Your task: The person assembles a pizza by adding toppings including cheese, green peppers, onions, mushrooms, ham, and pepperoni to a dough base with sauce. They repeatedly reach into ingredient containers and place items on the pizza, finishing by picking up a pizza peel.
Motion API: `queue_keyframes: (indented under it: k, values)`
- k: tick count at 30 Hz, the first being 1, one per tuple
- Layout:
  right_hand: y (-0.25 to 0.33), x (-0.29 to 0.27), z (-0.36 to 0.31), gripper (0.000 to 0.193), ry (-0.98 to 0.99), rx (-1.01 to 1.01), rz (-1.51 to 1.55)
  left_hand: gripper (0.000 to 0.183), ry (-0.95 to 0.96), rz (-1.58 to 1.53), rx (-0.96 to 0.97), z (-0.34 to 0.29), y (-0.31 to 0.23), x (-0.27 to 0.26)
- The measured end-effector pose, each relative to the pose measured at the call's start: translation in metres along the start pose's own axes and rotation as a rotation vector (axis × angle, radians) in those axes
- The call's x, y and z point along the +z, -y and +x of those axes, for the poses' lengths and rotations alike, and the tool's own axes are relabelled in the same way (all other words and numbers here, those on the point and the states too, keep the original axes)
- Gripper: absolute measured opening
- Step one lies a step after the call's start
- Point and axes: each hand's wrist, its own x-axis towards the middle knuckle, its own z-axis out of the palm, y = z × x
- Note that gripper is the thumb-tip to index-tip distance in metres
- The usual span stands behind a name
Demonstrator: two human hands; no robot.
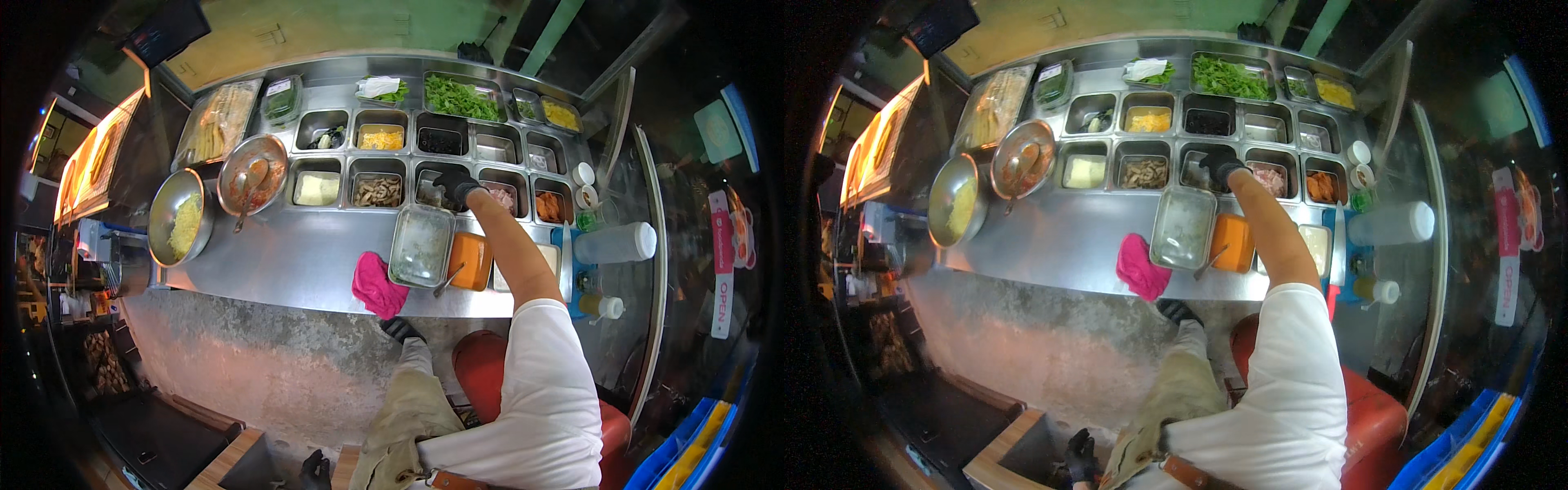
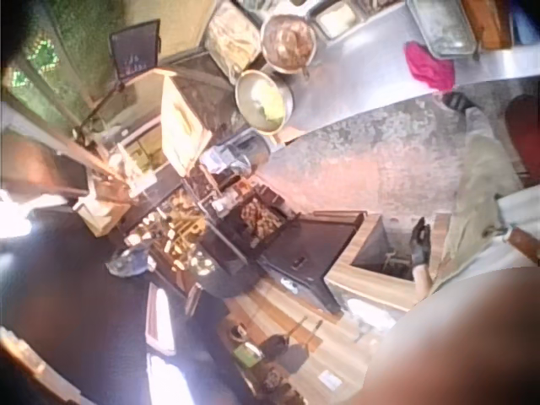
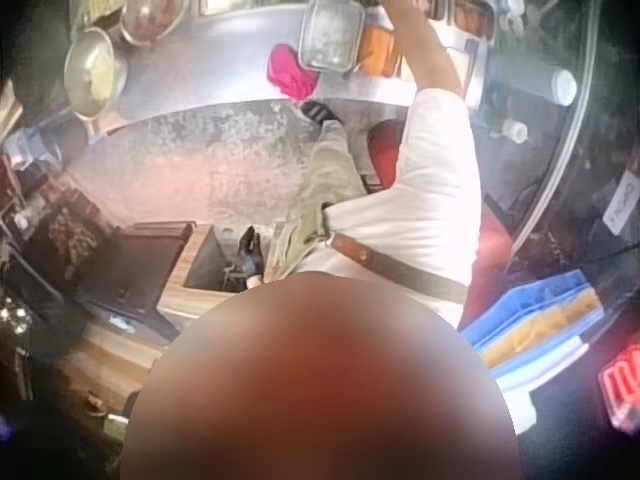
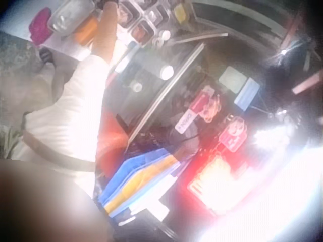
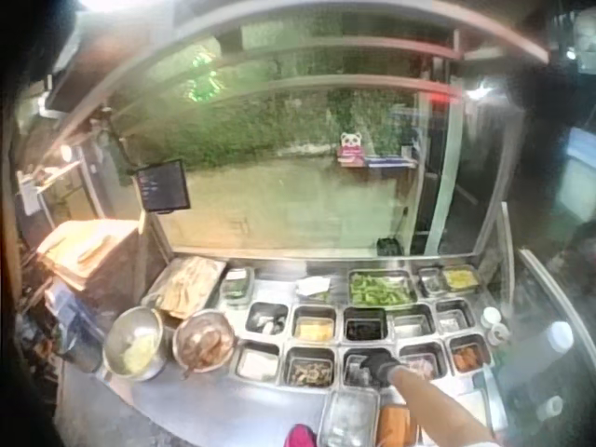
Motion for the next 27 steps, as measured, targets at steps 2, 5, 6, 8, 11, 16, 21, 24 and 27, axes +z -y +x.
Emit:
queue_keyframes:
  k: [2, 5, 6, 8, 11, 16, 21, 24, 27]
  values:
    - [0.002, 0.011, 0.005, 0.029, 0.018, 0.061, 0.009, 0.036, 0.031, 0.117, 0.192, 0.010, -0.017, 0.001]
    - [0.007, 0.017, 0.008, 0.025, 0.064, -0.005, -0.185, 0.036, 0.050, 0.135, 0.161, 0.017, -0.039, 0.010]
    - [0.007, 0.016, 0.008, 0.025, 0.073, -0.059, -0.234, 0.035, 0.056, 0.140, 0.157, 0.019, -0.047, 0.013]
    - [0.007, 0.013, 0.009, 0.025, 0.155, -0.116, -0.348, 0.036, 0.076, 0.153, 0.136, 0.021, -0.060, 0.020]
    - [0.005, 0.011, 0.012, 0.025, 0.148, -0.067, -0.241, 0.037, 0.106, 0.216, 0.154, 0.023, -0.077, 0.028]
    - [-0.001, 0.033, 0.017, 0.025, 0.186, -0.051, -0.237, 0.034, 0.067, 0.216, 0.147, 0.024, -0.087, 0.040]
    - [0.000, 0.063, 0.022, 0.031, 0.159, 0.053, 0.123, 0.032, 0.074, 0.255, 0.259, 0.025, -0.092, 0.049]
    - [0.003, 0.068, 0.020, 0.044, 0.251, -0.002, 0.073, 0.032, 0.070, 0.242, 0.255, 0.021, -0.097, 0.054]
    - [0.008, 0.064, 0.014, 0.043, 0.196, -0.037, 0.172, 0.032, 0.089, 0.241, 0.244, 0.017, -0.104, 0.059]
